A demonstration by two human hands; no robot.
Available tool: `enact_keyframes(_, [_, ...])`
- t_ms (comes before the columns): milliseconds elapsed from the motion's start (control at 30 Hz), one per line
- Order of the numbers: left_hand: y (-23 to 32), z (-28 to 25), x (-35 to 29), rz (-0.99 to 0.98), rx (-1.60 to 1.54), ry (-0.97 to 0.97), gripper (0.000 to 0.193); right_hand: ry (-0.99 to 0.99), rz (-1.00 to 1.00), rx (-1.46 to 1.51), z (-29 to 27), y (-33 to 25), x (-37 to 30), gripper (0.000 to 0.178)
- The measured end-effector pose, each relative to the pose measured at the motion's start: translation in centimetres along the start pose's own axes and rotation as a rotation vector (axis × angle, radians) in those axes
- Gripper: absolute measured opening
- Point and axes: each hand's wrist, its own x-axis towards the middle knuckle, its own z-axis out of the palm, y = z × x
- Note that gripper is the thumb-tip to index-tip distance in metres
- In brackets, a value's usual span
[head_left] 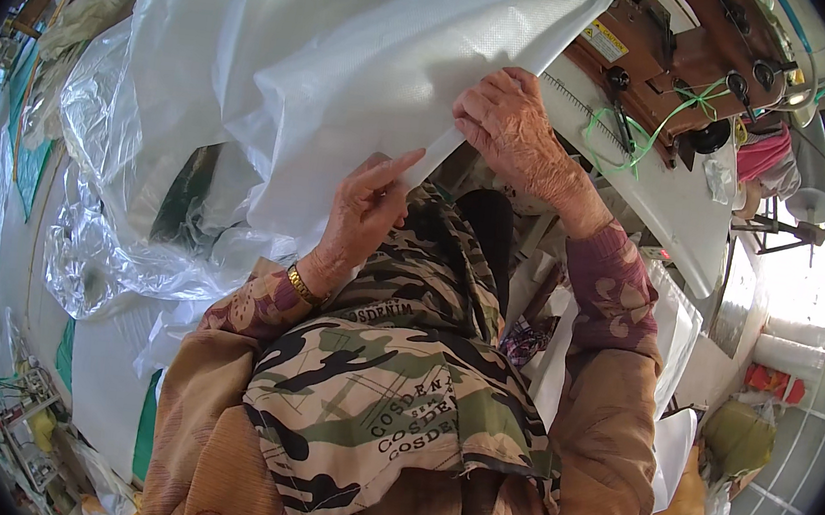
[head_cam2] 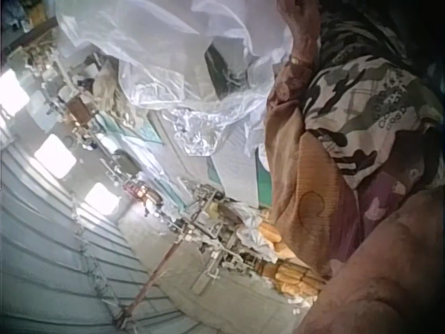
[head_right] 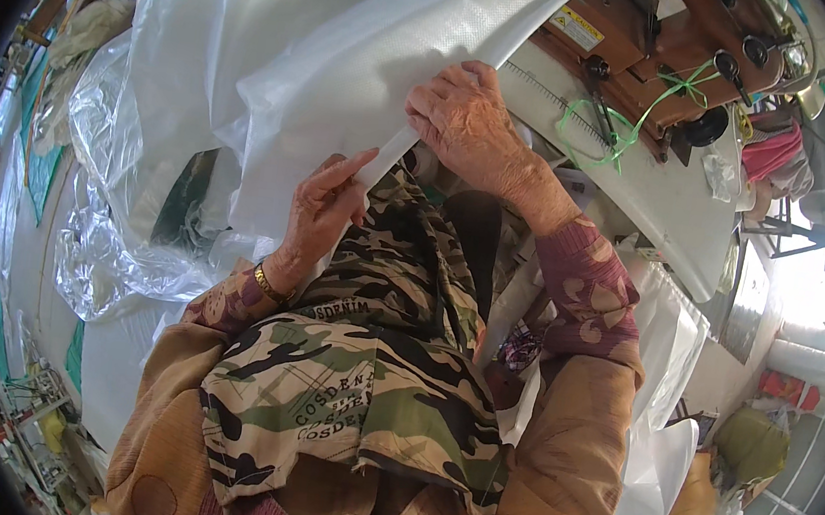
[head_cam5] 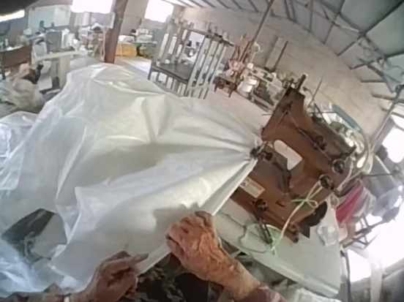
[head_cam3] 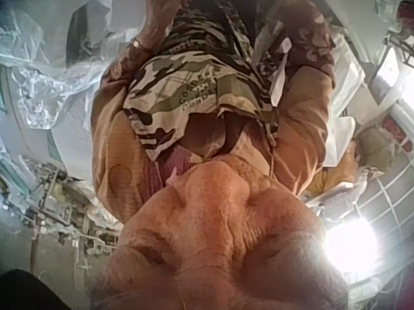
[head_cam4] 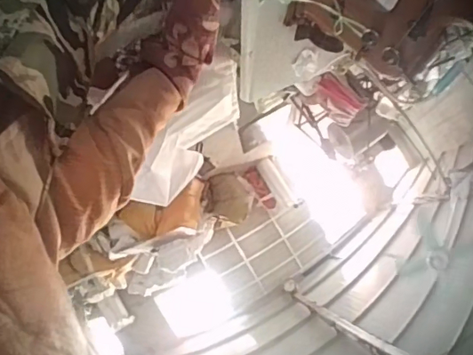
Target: Sewing edges of large white plastic sheets using an industrial sewing machine in a manufacturing environment.
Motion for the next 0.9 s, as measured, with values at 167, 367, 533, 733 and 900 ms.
enact_keyframes(167, [0.0,0.7,0.5,0.185,0.299,0.057,0.039,-0.016,-0.09,-0.102,-0.5,-0.8,-0.1,0.016])
enact_keyframes(367, [0.8,1.1,1.3,0.253,0.332,0.169,0.024,-0.076,-0.126,-0.1,-1.3,-1.2,0.1,0.012])
enact_keyframes(533, [2.1,0.4,1.9,0.405,0.488,0.152,0.005,-0.092,-0.161,-0.181,-1.6,-1.7,0.5,0.011])
enact_keyframes(733, [3.2,-0.7,1.8,0.574,0.683,0.073,0.025,-0.061,-0.137,-0.161,-1.7,-1.8,1.1,0.01])
enact_keyframes(900, [4.2,-1.3,1.5,0.559,0.713,-0.024,0.033,0.032,-0.143,-0.072,-1.9,-1.1,1.9,0.013])
